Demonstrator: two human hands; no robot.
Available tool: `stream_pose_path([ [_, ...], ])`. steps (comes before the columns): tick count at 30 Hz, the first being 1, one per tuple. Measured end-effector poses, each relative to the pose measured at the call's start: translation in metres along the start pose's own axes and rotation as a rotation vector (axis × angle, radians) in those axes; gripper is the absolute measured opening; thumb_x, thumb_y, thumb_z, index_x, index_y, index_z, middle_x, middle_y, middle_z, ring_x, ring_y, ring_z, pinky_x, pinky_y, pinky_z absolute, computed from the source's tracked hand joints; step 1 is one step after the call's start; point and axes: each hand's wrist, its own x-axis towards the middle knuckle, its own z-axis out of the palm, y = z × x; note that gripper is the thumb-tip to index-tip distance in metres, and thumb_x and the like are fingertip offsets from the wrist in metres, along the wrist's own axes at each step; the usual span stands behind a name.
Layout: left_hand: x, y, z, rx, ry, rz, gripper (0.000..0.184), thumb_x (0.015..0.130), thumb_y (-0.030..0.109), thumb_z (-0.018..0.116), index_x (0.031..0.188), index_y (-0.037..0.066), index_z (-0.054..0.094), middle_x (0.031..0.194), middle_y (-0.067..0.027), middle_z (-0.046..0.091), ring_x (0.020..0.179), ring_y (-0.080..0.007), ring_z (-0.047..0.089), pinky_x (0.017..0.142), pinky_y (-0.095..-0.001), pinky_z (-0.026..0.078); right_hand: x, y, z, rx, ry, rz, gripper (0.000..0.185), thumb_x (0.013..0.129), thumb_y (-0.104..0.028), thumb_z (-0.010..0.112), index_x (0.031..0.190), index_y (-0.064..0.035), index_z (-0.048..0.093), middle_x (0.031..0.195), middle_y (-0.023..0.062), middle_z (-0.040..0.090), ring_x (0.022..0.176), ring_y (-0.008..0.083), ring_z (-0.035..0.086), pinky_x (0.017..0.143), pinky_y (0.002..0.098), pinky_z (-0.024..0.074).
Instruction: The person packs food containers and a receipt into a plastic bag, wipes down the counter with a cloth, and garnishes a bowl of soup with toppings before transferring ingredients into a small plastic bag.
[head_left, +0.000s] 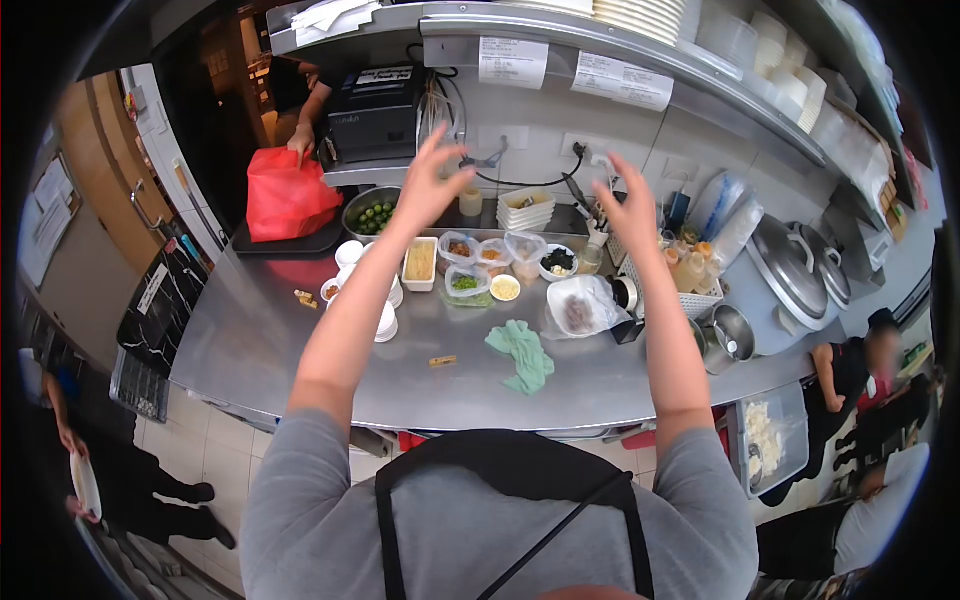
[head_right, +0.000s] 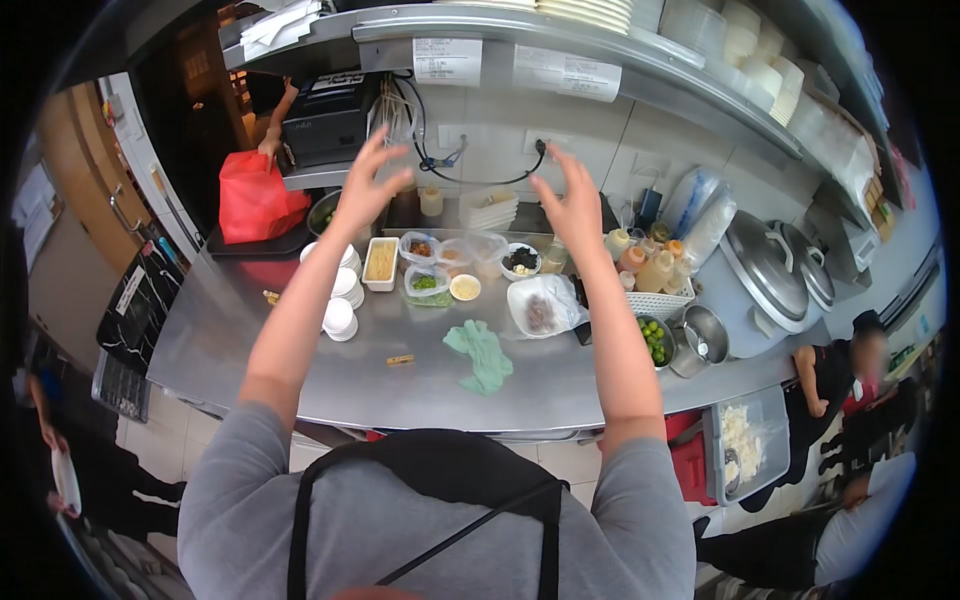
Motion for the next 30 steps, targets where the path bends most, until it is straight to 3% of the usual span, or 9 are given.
stream_pose_path([
  [3,0.06,0.007,0.012,-0.164,0.155,0.01,0.03,0.075,0.025,0.064,0.097,0.004,0.061,0.119,-0.0147,0.05,0.113,-0.0246,0.046,0.096,-0.0313,0.031,0.042,0.012,0.022,0.402,-0.004,0.203,0.054,0.078,-0.026,0.063,0.123,-0.0042,0.043,0.115,0.0161,0.051,0.107,0.0266,0.049,0.088,0.0367,0.0393],
  [5,0.089,0.027,0.002,-0.672,-0.045,-0.299,0.026,0.078,0.025,0.063,0.09,0.002,0.061,0.097,-0.0058,0.06,0.099,-0.0161,0.052,0.089,-0.0288,0.035,0.061,0.007,0.025,0.642,-0.02,0.337,0.058,0.078,-0.024,0.063,0.126,-0.0035,0.038,0.117,0.0152,0.049,0.109,0.025,0.047,0.088,0.0375,0.0382],
  [6,0.099,0.041,0.0,-0.733,0.039,-0.354,0.018,0.079,0.018,0.062,0.085,0.002,0.06,0.081,0.0007,0.059,0.084,-0.0094,0.053,0.079,-0.0247,0.04,0.067,0.004,0.025,0.879,-0.045,0.481,0.062,0.078,-0.022,0.063,0.13,-0.0028,0.033,0.119,0.0144,0.048,0.111,0.0233,0.046,0.089,0.0382,0.0371],
  [7,0.106,0.046,0.002,-0.726,0.038,-0.344,0.018,0.079,0.018,0.062,0.085,0.002,0.06,0.081,0.0007,0.059,0.084,-0.0094,0.053,0.079,-0.0247,0.04,0.072,0.002,0.024,0.886,-0.039,0.474,0.062,0.078,-0.022,0.063,0.13,-0.0028,0.033,0.119,0.0144,0.048,0.111,0.0233,0.046,0.089,0.0382,0.0371],
  [9,0.119,0.05,0.003,-0.67,0.197,-0.262,0.012,0.078,0.008,0.061,0.088,0.001,0.061,0.085,-0.0031,0.06,0.08,-0.0104,0.056,0.073,-0.0212,0.043,0.08,-0.003,0.022,1.302,0.051,0.556,0.071,0.077,-0.016,0.063,0.133,-0.0022,0.023,0.123,0.0136,0.043,0.113,0.0241,0.042,0.09,0.0406,0.0358],
  [12,0.123,0.032,0.001,-0.537,0.223,-0.246,0.021,0.075,-0.002,0.058,0.096,-0.001,0.062,0.09,-0.0074,0.062,0.077,-0.0108,0.057,0.068,-0.0196,0.044,0.09,0.007,0.028,1.543,0.069,0.546,0.067,0.076,-0.014,0.064,0.131,-0.0061,0.025,0.121,0.0104,0.044,0.112,0.0232,0.041,0.089,0.0414,0.0359],
  [18,0.092,0.013,-0.027,-0.527,0.367,-0.289,0.026,0.075,-0.004,0.055,0.1,-0.002,0.062,0.09,-0.0081,0.063,0.08,-0.0108,0.057,0.069,-0.02,0.044,0.083,0.009,0.036,1.664,0.027,0.664,0.039,0.076,-0.017,0.065,0.11,-0.0113,0.046,0.106,0.004,0.05,0.104,0.0191,0.044,0.087,0.0371,0.0361],
  [25,0.105,0.018,-0.025,-0.465,0.298,-0.227,0.03,0.072,-0.005,0.056,0.102,-0.001,0.062,0.093,-0.0088,0.063,0.081,-0.0113,0.057,0.073,-0.0214,0.044,0.09,-0.006,0.052,1.682,0.147,0.691,0.031,0.077,-0.023,0.065,0.102,-0.0123,0.052,0.1,0.0009,0.053,0.098,0.0162,0.046,0.084,0.0354,0.0346],
  [30,0.107,0.028,-0.012,-0.506,0.45,-0.22,0.036,0.072,-0.005,0.055,0.108,-0.002,0.058,0.096,-0.0108,0.062,0.082,-0.0125,0.058,0.073,-0.0223,0.045,0.091,-0.001,0.056,1.73,0.279,0.618,0.026,0.077,-0.018,0.065,0.098,-0.0109,0.051,0.093,0.0014,0.055,0.09,0.0147,0.05,0.077,0.0335,0.0376],
])
